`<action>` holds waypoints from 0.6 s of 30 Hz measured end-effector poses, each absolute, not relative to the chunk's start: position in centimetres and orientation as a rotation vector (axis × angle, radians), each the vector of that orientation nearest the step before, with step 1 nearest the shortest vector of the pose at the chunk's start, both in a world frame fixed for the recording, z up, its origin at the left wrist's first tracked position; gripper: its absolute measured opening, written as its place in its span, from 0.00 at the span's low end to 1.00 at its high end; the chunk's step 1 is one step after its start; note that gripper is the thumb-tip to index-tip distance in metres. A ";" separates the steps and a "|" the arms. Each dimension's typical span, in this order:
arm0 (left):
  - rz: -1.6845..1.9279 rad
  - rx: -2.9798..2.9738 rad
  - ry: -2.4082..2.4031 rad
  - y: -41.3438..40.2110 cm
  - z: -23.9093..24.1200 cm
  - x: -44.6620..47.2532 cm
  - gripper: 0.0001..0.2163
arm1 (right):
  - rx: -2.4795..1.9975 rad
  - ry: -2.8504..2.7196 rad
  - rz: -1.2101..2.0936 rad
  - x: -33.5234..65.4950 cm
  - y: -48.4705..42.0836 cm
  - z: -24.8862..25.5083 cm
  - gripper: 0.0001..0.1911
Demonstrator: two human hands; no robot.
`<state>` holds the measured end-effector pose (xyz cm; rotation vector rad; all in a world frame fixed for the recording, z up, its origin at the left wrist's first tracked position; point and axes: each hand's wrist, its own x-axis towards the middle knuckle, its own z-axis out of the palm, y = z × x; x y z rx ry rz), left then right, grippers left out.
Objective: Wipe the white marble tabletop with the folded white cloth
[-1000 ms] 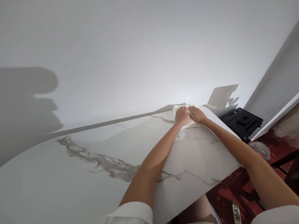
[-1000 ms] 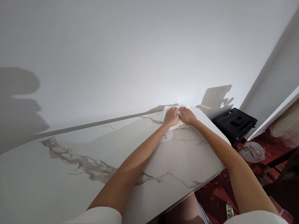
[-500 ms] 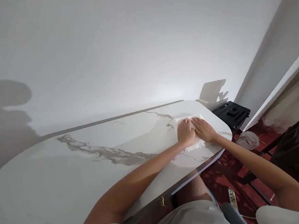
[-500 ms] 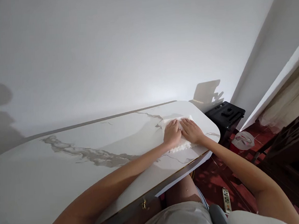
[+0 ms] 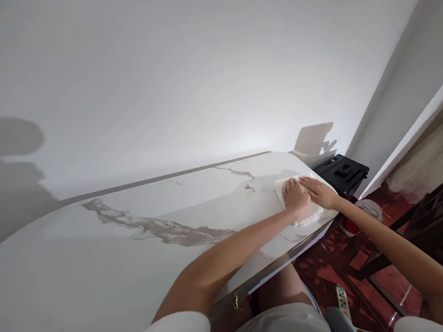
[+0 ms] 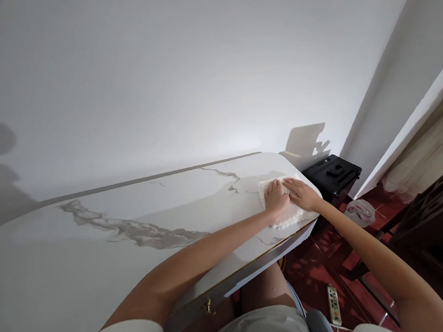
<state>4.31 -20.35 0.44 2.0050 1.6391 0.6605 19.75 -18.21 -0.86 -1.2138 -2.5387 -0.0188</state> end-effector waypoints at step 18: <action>0.779 2.145 1.948 -4.1 0.3 -5.9 0.18 | -1.255 -2.581 -0.063 7.1 -0.8 0.0 0.25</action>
